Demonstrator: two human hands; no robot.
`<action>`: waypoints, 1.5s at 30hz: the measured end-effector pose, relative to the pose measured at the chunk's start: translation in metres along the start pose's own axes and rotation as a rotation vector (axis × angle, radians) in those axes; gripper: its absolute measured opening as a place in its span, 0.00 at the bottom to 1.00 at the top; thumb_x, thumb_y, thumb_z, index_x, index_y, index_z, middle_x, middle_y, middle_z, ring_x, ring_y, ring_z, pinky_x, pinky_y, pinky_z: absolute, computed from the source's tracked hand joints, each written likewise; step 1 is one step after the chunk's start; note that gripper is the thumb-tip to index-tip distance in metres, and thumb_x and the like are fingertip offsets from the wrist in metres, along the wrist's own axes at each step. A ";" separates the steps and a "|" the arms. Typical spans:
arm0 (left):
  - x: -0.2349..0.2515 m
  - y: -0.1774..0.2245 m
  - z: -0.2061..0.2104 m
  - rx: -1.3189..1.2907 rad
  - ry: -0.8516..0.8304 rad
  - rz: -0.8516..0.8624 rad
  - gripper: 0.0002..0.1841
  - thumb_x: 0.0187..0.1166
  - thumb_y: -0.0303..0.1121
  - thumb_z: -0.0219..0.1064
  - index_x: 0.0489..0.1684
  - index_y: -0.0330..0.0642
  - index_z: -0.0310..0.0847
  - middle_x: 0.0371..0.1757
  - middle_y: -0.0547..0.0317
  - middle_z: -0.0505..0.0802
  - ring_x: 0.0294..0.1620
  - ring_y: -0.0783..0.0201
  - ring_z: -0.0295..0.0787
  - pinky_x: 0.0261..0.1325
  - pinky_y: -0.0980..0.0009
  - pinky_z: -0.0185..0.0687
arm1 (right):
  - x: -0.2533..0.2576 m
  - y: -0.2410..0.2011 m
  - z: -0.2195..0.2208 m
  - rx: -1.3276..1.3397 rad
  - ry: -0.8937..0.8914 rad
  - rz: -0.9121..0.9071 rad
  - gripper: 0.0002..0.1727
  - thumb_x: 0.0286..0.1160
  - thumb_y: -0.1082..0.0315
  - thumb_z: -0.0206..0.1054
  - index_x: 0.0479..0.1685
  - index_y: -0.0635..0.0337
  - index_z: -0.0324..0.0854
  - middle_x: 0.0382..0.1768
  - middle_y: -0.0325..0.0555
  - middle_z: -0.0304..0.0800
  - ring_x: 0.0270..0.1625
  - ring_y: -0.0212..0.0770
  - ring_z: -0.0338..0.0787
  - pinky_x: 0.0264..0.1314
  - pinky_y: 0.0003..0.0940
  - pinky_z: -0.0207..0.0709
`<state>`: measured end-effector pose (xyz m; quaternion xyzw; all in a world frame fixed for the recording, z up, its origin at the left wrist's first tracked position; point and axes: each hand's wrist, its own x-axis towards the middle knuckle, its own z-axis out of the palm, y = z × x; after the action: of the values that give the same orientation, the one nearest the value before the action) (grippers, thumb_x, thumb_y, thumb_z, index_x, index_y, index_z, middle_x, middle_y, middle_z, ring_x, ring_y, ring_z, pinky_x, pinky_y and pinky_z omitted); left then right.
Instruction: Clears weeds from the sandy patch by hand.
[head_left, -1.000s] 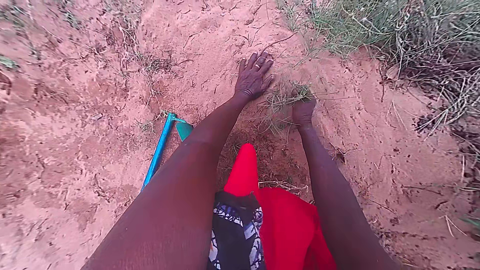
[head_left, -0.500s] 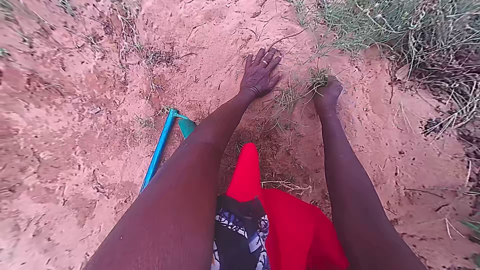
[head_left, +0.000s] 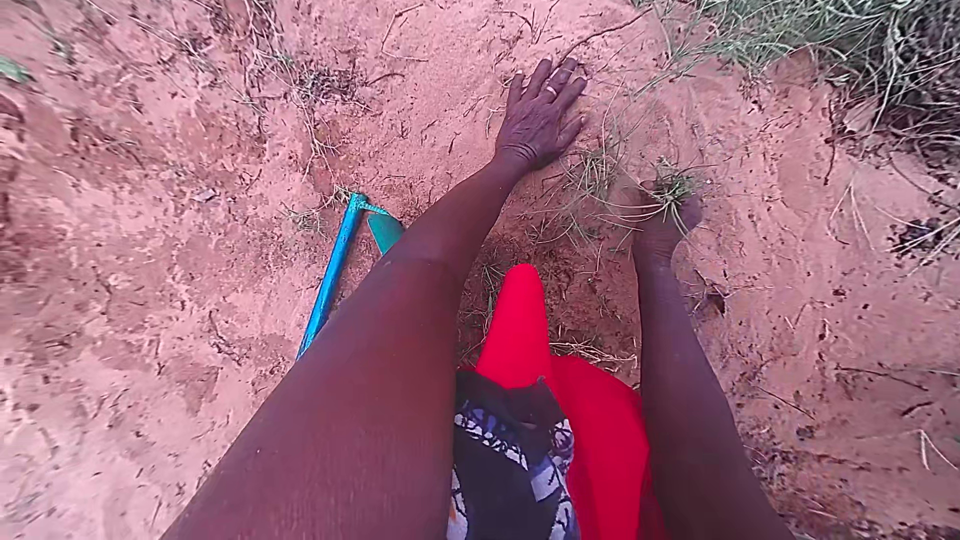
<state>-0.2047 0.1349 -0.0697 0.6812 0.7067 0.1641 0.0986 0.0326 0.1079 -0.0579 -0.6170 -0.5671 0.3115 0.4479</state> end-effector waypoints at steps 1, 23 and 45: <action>0.000 0.000 -0.001 -0.002 -0.003 0.002 0.32 0.86 0.59 0.46 0.88 0.60 0.69 0.93 0.63 0.65 0.96 0.47 0.50 0.91 0.36 0.39 | -0.009 0.000 -0.007 0.046 0.006 0.022 0.07 0.71 0.75 0.73 0.42 0.70 0.83 0.34 0.39 0.88 0.40 0.22 0.86 0.52 0.24 0.81; -0.001 0.000 0.000 0.026 0.000 0.000 0.32 0.86 0.59 0.46 0.88 0.60 0.68 0.93 0.62 0.65 0.96 0.46 0.49 0.90 0.37 0.40 | -0.086 -0.001 -0.032 -0.178 -0.385 0.060 0.13 0.83 0.73 0.61 0.57 0.73 0.84 0.44 0.59 0.90 0.49 0.46 0.90 0.58 0.46 0.82; 0.001 0.000 0.000 0.035 -0.001 -0.011 0.32 0.86 0.59 0.46 0.88 0.61 0.68 0.93 0.62 0.66 0.95 0.46 0.50 0.90 0.37 0.40 | -0.106 -0.014 0.031 -0.282 -0.388 -0.204 0.16 0.70 0.78 0.69 0.57 0.72 0.89 0.60 0.68 0.92 0.62 0.67 0.92 0.65 0.66 0.80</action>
<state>-0.2046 0.1360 -0.0700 0.6789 0.7132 0.1506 0.0881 -0.0181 0.0101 -0.0710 -0.5416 -0.7395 0.2951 0.2697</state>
